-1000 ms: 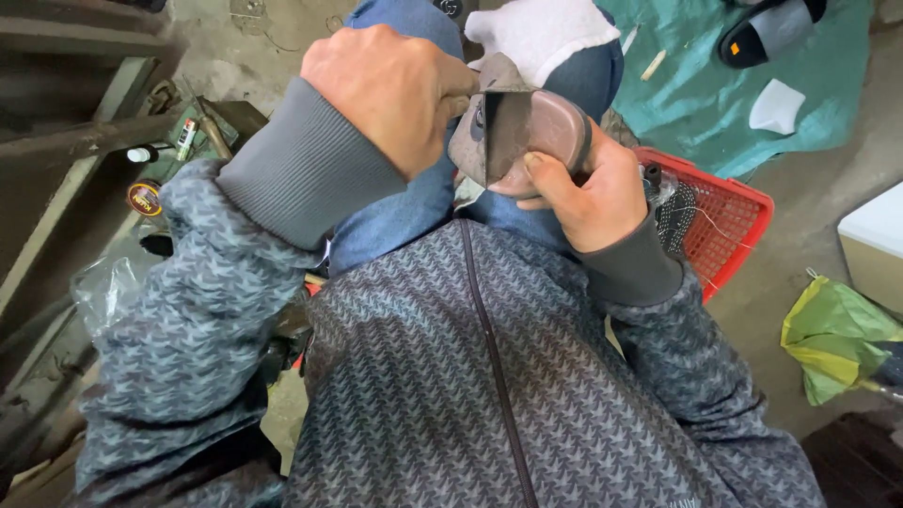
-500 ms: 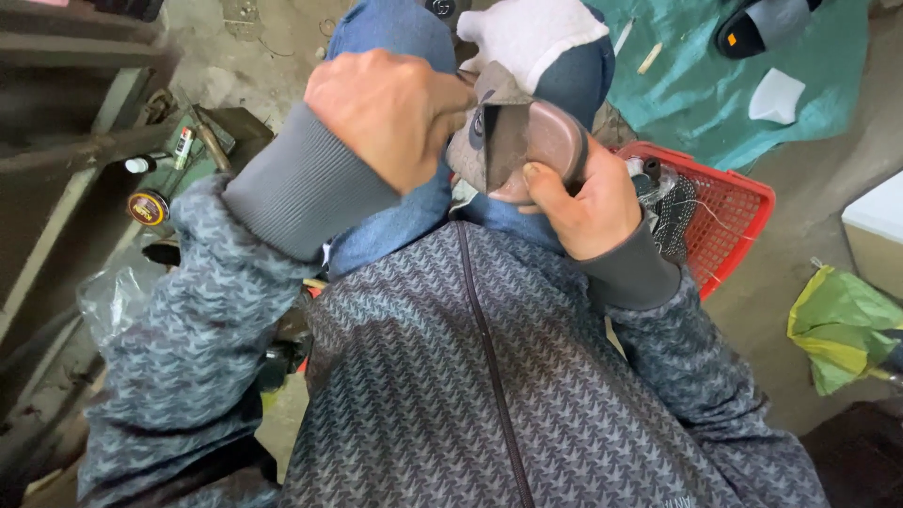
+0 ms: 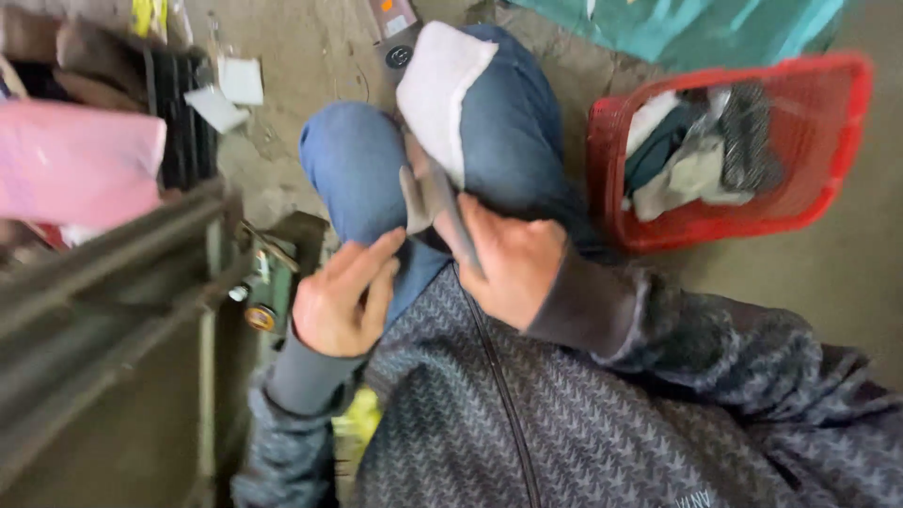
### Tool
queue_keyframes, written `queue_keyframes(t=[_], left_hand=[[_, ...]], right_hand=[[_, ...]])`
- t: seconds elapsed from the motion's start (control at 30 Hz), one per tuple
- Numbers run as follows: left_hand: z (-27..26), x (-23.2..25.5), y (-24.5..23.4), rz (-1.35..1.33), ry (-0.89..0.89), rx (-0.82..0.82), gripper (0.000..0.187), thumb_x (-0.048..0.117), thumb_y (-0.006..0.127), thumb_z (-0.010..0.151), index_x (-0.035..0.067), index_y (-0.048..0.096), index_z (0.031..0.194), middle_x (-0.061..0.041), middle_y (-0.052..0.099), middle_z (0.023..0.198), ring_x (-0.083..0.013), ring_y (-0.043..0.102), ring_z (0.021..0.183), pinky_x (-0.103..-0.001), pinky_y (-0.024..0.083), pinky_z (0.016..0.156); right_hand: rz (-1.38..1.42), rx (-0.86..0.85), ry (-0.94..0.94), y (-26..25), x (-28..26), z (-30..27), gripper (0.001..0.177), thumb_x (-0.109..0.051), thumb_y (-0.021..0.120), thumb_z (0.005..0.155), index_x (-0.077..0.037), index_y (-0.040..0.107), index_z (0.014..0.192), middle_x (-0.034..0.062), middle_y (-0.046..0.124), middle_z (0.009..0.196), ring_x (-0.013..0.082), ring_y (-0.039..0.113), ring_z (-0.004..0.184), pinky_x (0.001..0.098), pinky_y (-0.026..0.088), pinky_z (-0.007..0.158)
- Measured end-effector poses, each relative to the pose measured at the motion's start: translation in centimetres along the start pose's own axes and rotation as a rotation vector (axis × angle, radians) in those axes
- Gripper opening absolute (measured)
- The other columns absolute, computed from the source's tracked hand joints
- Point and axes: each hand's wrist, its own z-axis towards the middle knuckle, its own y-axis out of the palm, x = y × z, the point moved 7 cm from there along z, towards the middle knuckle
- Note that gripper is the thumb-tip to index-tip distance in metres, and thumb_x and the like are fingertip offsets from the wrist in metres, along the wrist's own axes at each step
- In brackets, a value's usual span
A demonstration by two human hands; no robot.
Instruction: Hand-stitching the sole of a sandal using a stitching awl, thread, and a lighter to finish the ends.
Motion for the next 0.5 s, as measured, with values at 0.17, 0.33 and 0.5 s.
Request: queue_keyframes(t=[0.17,0.33,0.5], left_hand=[[0.3,-1.5,0.0,-0.122,0.012,-0.042,0.03,0.011,0.063,0.097,0.013,0.076,0.124,0.001,0.054,0.065,-0.0223,0.059,0.049,-0.034,0.053,0.046],[2.0,-3.2,0.7,-0.208,0.067,-0.117,0.026,0.005,0.069,0.091,0.008,0.08,0.115,-0.001,0.055,0.057,-0.0208,0.054,0.038,-0.033,0.047,0.039],[3.7,-3.4,1.0,-0.266,0.126,-0.156,0.026,0.002,0.072,0.087,0.009,0.083,0.109,0.001,0.063,0.059,-0.0178,0.055,0.036,-0.031,0.048,0.038]], right_hand=[[0.064,0.005,0.022,3.0,-1.4,-1.3,0.064,-0.034,0.062,0.085,0.001,0.054,0.138,0.0151,0.074,0.113,0.0252,0.076,0.083,0.0387,0.062,0.069],[0.031,0.038,-0.02,2.6,-1.6,-1.0,0.053,-0.028,0.05,0.096,0.007,0.052,0.136,0.0203,0.071,0.112,0.0256,0.074,0.09,0.0358,0.061,0.078],[0.049,0.082,-0.036,2.0,-1.5,-0.9,0.045,-0.015,0.049,0.095,0.009,0.057,0.132,0.0224,0.072,0.104,0.0294,0.073,0.092,0.0369,0.059,0.085]])
